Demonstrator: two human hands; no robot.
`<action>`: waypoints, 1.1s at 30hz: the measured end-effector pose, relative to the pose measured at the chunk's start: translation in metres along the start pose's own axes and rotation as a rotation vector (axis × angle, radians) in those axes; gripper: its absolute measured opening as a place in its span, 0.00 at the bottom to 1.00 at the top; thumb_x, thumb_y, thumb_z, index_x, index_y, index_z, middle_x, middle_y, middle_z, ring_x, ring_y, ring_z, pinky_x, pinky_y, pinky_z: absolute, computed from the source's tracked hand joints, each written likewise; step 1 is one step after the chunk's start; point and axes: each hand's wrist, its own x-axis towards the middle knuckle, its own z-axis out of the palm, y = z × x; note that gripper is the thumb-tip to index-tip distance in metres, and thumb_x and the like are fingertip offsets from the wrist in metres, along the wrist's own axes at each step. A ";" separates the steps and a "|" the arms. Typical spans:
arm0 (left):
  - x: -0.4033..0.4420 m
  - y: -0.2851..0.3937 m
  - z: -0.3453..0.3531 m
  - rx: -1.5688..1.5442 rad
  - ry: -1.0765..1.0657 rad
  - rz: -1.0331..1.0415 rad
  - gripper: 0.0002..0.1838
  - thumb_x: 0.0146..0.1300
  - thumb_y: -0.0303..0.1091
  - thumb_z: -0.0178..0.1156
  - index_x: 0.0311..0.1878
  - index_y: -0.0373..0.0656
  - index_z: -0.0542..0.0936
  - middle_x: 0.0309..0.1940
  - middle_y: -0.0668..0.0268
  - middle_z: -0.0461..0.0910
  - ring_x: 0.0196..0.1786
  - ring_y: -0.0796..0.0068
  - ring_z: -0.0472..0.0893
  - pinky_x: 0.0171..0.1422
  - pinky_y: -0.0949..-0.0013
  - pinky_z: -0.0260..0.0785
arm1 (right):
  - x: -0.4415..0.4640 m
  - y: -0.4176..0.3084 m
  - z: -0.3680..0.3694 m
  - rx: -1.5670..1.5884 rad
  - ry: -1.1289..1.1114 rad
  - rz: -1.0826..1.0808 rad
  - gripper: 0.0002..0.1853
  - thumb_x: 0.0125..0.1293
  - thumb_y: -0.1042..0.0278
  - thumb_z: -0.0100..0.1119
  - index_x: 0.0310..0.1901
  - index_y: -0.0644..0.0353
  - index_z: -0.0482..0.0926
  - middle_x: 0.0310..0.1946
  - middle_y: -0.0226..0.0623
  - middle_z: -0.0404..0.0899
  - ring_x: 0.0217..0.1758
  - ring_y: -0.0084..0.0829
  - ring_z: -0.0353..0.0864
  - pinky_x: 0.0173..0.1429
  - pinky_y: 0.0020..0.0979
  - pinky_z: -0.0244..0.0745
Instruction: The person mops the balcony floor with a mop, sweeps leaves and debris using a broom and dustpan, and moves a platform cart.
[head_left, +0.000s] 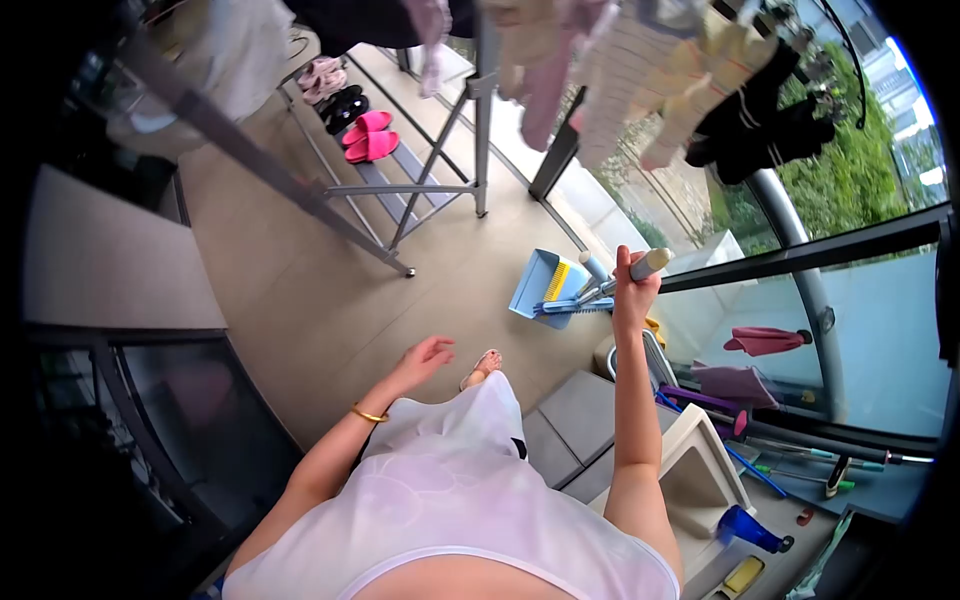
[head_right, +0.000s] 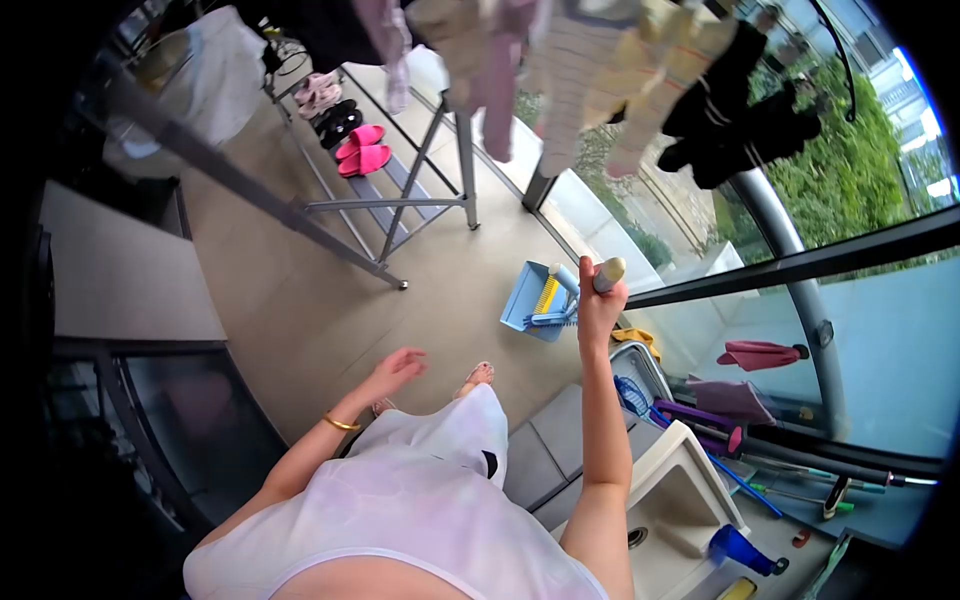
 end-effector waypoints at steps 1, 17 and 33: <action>-0.001 0.001 0.000 0.010 -0.027 0.056 0.16 0.65 0.34 0.48 0.54 0.40 0.67 0.44 0.64 0.74 0.47 0.76 0.75 0.52 0.73 0.67 | -0.016 -0.017 0.014 0.007 -0.041 0.031 0.18 0.58 0.65 0.61 0.16 0.62 0.65 0.13 0.23 0.62 0.18 0.16 0.58 0.23 0.22 0.54; -0.152 0.000 -0.218 -0.479 0.706 0.630 0.14 0.69 0.43 0.40 0.44 0.40 0.63 0.35 0.67 0.71 0.39 0.79 0.70 0.49 0.74 0.63 | -0.324 -0.221 0.347 0.236 -0.741 -0.072 0.09 0.60 0.72 0.56 0.26 0.64 0.69 0.19 0.26 0.66 0.23 0.15 0.63 0.26 0.19 0.60; -0.219 0.027 -0.638 -0.424 0.960 0.607 0.20 0.68 0.49 0.38 0.30 0.44 0.67 0.23 0.74 0.65 0.28 0.86 0.64 0.32 0.78 0.59 | -0.373 -0.343 0.754 0.827 -1.307 -0.169 0.09 0.66 0.68 0.47 0.32 0.64 0.64 0.18 0.31 0.65 0.17 0.19 0.62 0.21 0.21 0.58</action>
